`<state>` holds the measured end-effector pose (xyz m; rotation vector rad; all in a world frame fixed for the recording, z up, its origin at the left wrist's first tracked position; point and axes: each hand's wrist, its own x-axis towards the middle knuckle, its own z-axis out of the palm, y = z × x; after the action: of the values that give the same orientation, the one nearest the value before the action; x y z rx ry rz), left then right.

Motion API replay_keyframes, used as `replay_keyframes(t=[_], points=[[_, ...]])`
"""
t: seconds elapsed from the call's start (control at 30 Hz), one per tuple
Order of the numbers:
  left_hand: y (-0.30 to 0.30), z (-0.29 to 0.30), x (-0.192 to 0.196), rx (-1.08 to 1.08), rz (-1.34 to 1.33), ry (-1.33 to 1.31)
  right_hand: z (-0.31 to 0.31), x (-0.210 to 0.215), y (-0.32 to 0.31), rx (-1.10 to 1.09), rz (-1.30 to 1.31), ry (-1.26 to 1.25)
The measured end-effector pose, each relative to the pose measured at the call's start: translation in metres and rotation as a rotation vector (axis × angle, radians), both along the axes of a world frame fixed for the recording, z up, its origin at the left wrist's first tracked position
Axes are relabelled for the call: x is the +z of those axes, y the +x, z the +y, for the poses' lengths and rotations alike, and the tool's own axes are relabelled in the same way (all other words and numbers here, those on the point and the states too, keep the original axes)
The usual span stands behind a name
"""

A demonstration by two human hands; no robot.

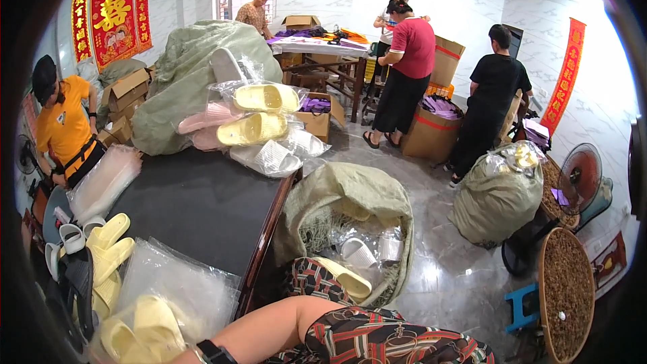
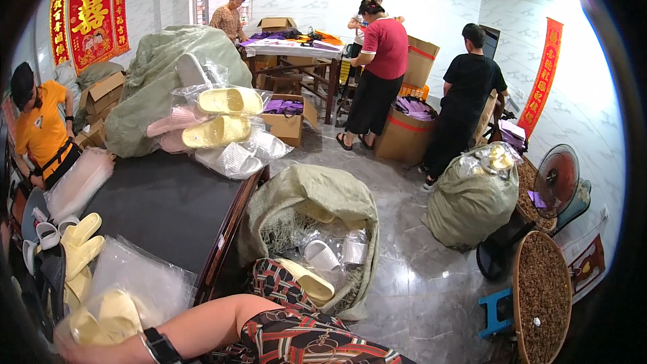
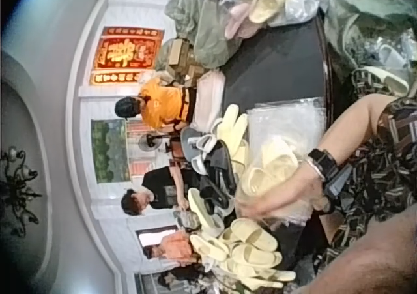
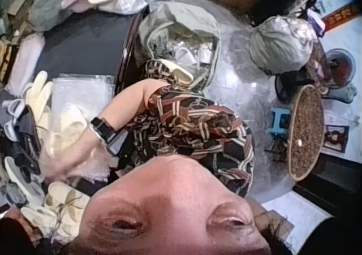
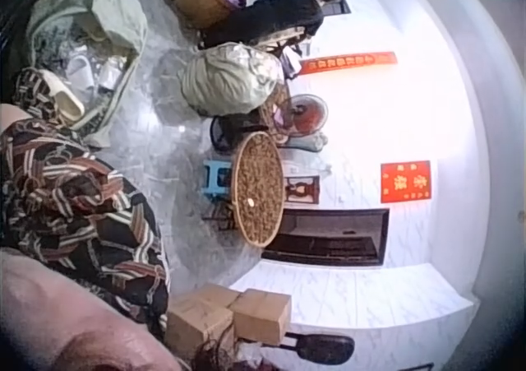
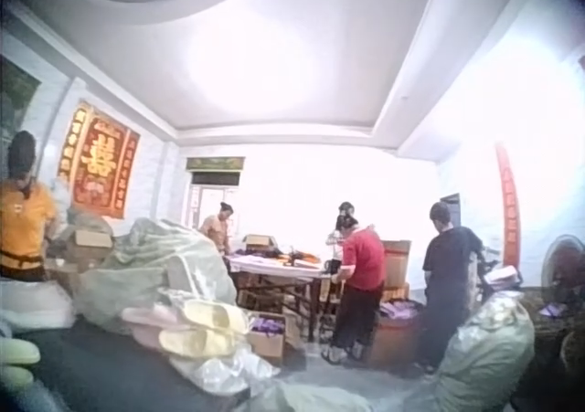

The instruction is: Packing yellow and white slides into plastic bags and placing them in a large sack.

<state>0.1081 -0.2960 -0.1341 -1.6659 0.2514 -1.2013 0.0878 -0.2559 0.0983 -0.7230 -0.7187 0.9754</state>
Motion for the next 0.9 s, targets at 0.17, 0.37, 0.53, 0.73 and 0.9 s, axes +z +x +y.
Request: replay_keyframes(t=[0.17, 0.37, 0.53, 0.73, 0.9], points=[[0.002, 0.000, -0.003, 0.042, -0.068, 0.208, -0.002, -0.001, -0.053, 0.462, -0.427, 0.057], [-0.066, 0.079, 0.008, 0.419, 0.003, 0.512, -0.106, 0.038, 0.006, 0.237, -0.778, 0.115], [-0.108, 0.127, 0.043, 0.659, 0.083, 0.770, -0.115, 0.026, 0.086, -0.470, -0.814, -0.226], [-0.086, 0.103, 0.056, 0.627, 0.296, 0.759, -0.118, -0.065, 0.173, -0.769, -0.760, -0.740], [-0.092, 0.106, 0.087, 0.438, 0.505, 0.025, -0.085, -0.074, 0.166, -0.567, -0.524, -0.946]])
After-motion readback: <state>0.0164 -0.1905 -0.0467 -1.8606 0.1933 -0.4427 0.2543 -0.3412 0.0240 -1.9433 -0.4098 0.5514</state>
